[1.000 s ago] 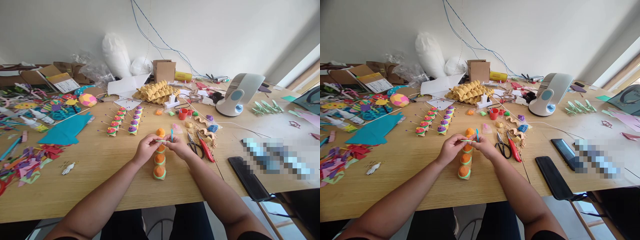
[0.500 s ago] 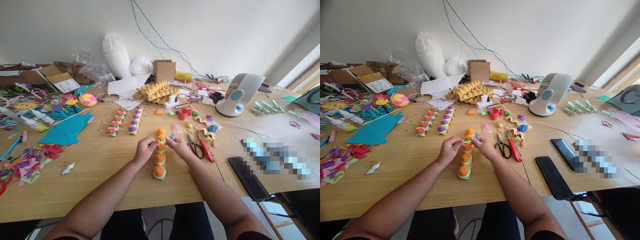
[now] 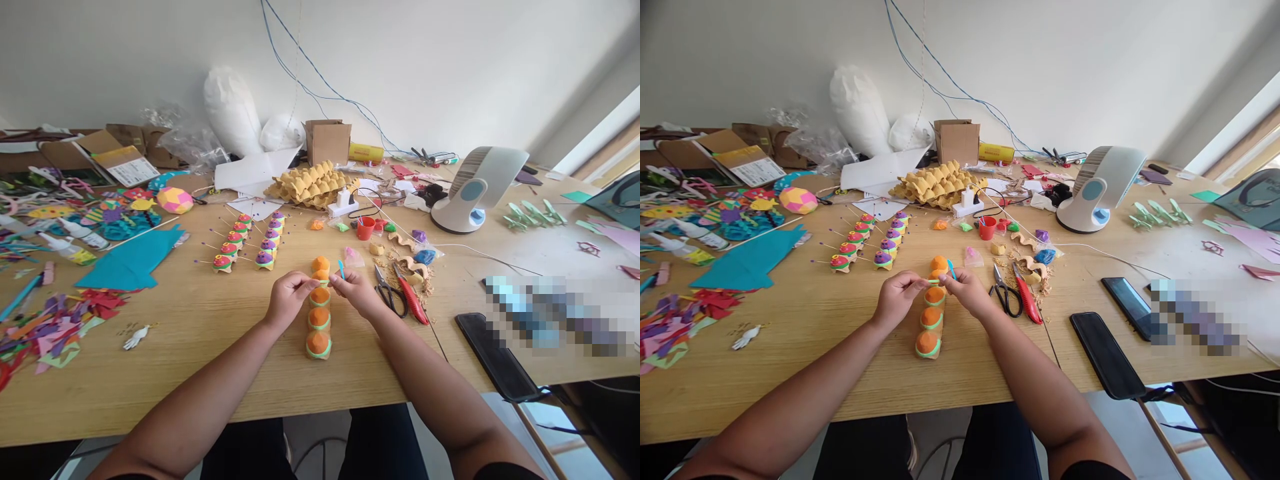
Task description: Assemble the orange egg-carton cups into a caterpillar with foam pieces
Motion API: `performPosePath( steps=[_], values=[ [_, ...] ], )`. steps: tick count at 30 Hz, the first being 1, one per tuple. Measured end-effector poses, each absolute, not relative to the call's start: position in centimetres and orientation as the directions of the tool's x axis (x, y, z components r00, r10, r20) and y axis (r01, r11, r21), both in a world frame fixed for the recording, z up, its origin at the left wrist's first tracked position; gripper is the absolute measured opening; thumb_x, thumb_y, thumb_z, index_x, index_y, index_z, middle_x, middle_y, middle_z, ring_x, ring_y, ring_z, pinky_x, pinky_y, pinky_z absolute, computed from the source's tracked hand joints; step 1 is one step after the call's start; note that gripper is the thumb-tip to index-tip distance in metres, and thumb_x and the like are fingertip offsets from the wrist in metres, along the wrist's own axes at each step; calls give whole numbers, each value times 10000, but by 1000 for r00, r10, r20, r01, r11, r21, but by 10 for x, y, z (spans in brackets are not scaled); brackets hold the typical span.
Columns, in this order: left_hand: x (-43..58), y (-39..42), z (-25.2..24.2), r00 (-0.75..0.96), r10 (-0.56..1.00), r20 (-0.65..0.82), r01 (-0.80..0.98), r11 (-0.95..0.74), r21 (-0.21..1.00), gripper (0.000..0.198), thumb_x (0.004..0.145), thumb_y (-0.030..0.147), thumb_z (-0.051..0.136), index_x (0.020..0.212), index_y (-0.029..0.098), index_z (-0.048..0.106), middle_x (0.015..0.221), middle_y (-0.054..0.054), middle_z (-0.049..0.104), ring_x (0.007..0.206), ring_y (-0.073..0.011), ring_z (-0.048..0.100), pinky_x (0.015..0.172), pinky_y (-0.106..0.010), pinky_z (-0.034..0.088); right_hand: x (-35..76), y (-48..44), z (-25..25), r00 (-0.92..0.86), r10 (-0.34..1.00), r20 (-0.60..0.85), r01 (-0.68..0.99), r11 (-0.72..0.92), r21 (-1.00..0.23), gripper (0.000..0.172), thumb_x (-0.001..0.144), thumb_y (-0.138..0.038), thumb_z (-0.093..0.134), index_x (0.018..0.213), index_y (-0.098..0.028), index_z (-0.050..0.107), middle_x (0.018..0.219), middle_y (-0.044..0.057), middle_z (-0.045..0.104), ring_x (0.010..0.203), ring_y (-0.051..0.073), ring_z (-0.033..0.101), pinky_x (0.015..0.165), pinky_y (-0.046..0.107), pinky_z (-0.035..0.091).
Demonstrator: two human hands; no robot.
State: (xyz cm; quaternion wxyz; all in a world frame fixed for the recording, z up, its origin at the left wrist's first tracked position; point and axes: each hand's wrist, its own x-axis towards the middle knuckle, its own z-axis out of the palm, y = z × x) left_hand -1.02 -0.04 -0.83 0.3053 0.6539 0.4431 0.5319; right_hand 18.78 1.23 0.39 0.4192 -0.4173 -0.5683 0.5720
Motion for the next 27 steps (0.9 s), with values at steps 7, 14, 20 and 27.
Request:
performPosePath(
  steps=[7, 14, 20, 27],
  values=[
    [-9, 1, -9, 34, 921, 389, 243, -385, 890, 404, 927, 543, 650, 728, 203, 741, 752, -39, 716, 732, -175, 642, 714, -290, 506, 188, 12, 5, -303, 953, 13, 1, 14, -1000, 560, 771, -740, 702, 726, -186, 636, 564, -41, 489, 546, 95, 353, 538, 273, 234],
    [-2, 4, -11, -31, 974, 226, 38, -225, 974, 400, 790, 556, 790, 940, 187, 761, 880, -52, 771, 741, -167, 676, 688, -285, 563, 189, 15, 11, -327, 942, -76, -141, -129, -982, 519, 657, -584, 861, 915, -196, 632, 675, -25, 667, 499, 67, 320, 506, 261, 186],
    [-3, 9, -18, -51, 985, 166, -96, -170, 981, 440, 746, 524, 841, 1005, 177, 769, 1022, -79, 783, 827, -168, 710, 805, -323, 604, 191, 15, 12, -300, 946, -127, -268, -211, -940, 561, 584, -489, 926, 986, -208, 654, 814, -4, 733, 512, 53, 274, 505, 255, 165],
    [-3, 9, -19, -27, 984, 178, -79, -180, 981, 425, 790, 518, 812, 1046, 180, 784, 980, -77, 786, 837, -177, 714, 800, -326, 610, 190, 15, 12, -270, 958, -96, -253, -167, -953, 496, 629, -565, 875, 905, -206, 669, 736, -11, 692, 505, 66, 236, 506, 276, 146]
  ],
)
